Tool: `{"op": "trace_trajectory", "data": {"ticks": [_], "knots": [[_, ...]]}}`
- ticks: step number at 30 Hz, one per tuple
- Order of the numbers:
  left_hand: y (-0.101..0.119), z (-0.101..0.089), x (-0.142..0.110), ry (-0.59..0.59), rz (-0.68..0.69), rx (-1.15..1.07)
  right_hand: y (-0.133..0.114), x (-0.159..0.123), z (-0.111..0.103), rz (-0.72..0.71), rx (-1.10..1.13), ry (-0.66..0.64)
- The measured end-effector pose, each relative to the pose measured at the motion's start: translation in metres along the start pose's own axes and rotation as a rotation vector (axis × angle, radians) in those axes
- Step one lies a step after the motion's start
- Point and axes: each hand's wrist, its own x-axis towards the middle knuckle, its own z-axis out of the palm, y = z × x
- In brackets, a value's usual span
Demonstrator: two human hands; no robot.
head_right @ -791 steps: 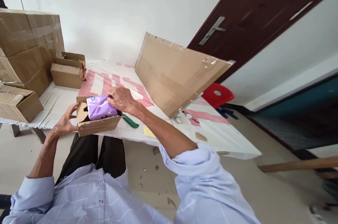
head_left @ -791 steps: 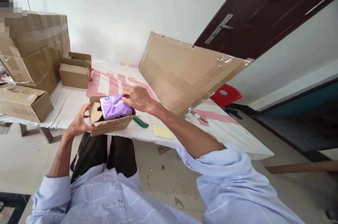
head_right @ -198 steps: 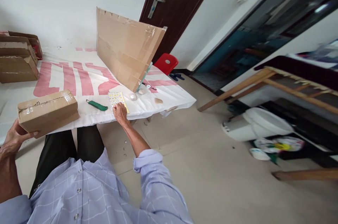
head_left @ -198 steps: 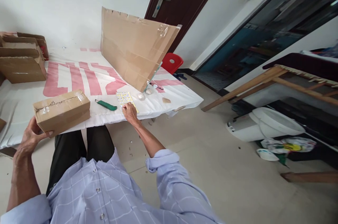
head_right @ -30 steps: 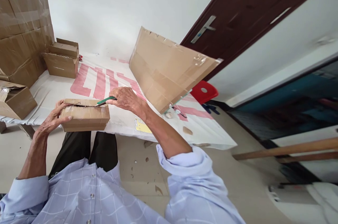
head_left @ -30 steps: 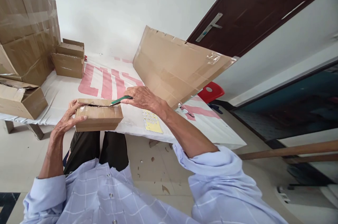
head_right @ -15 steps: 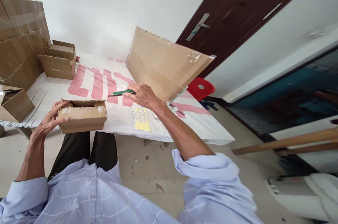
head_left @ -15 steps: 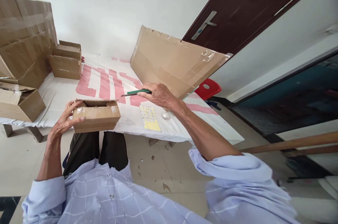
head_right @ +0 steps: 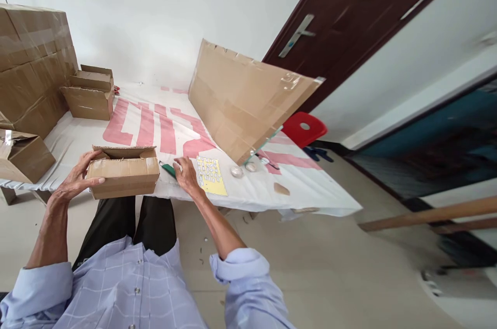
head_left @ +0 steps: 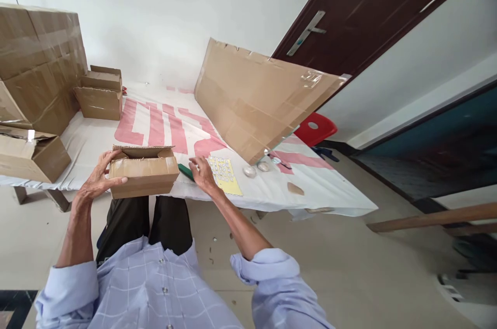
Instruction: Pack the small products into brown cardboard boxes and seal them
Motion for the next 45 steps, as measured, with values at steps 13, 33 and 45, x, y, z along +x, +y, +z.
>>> {"op": "trace_trajectory", "data": {"ticks": [13, 33, 45], "knots": [[0.009, 0.013, -0.017, -0.013, -0.058, -0.11, -0.073, 0.036, -0.021, -0.461, 0.226, -0.197], [-0.002, 0.01, -0.007, 0.017, 0.013, -0.044, -0.09, 0.026, -0.043, -0.358, 0.371, -0.073], [0.001, 0.007, -0.01, 0.013, -0.003, -0.087, -0.101, 0.019, -0.047, -0.252, 0.397, -0.114]]}}
